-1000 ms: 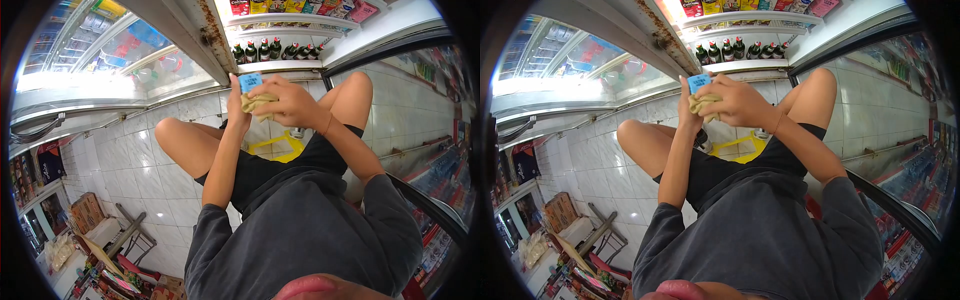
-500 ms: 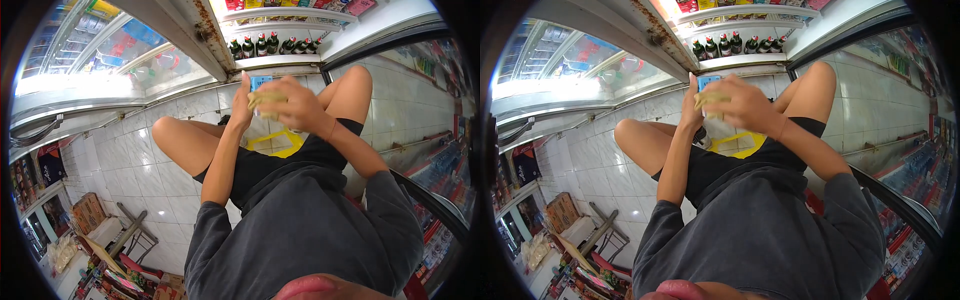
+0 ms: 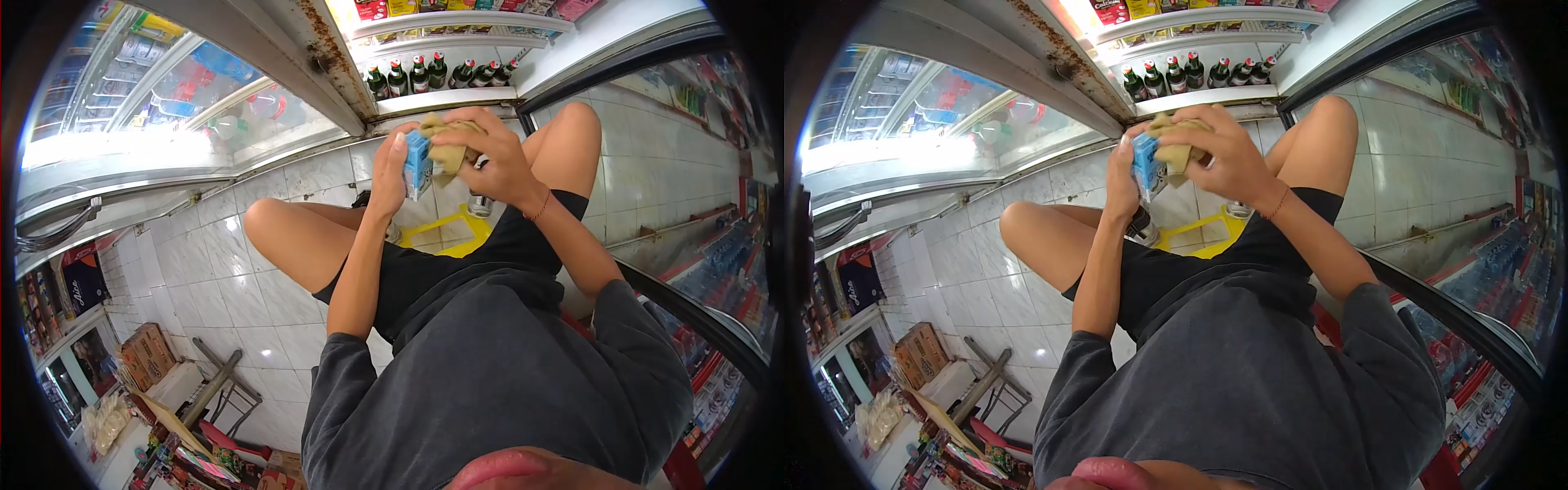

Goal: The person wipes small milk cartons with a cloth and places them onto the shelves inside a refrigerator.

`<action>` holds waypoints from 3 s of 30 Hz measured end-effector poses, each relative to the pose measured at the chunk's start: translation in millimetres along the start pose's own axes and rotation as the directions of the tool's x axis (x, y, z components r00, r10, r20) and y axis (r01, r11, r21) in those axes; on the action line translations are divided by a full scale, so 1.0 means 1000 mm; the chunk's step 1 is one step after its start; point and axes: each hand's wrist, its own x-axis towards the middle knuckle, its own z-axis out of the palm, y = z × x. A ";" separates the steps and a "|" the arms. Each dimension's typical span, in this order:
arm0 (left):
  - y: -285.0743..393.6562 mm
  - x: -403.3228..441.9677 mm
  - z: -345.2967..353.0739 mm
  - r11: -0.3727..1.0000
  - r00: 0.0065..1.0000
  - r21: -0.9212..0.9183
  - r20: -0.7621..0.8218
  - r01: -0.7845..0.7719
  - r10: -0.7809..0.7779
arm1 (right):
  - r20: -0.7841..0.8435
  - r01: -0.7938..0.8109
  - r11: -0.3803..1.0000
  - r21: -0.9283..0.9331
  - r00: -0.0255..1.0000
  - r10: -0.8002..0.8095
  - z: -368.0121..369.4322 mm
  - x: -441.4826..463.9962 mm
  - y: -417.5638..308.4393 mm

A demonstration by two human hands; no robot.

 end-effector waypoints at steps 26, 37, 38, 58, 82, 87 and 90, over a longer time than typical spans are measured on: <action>0.010 -0.003 -0.004 0.974 0.983 -0.170 0.129 0.149 -0.128 | 0.111 -0.072 0.992 0.099 0.992 0.061 0.004 0.014 0.041; 0.010 0.009 -0.003 0.951 0.954 -0.083 0.066 0.297 -0.292 | -0.192 -0.189 0.799 0.571 0.915 0.354 0.003 0.020 -0.005; 0.004 0.009 0.005 0.945 0.968 -0.229 -0.033 0.235 -0.249 | -0.081 -0.171 0.918 0.358 0.974 0.213 0.005 0.021 -0.013; 0.011 0.007 0.018 0.900 0.920 -0.237 -0.055 0.365 -0.388 | 0.218 -0.035 0.991 -0.133 0.974 0.063 0.024 -0.006 -0.018; 0.007 0.011 -0.002 0.917 0.967 -0.359 -0.114 0.175 -0.229 | 0.177 0.063 0.997 0.048 0.982 -0.071 0.013 0.008 -0.031; 0.007 0.004 -0.012 0.925 0.981 -0.361 -0.101 0.118 -0.165 | 0.436 -0.004 0.946 0.324 0.888 -0.145 -0.011 -0.005 -0.037; 0.007 0.012 -0.013 0.897 0.963 -0.433 -0.190 0.091 -0.190 | 0.294 -0.067 0.941 0.330 0.955 -0.036 -0.030 0.002 -0.036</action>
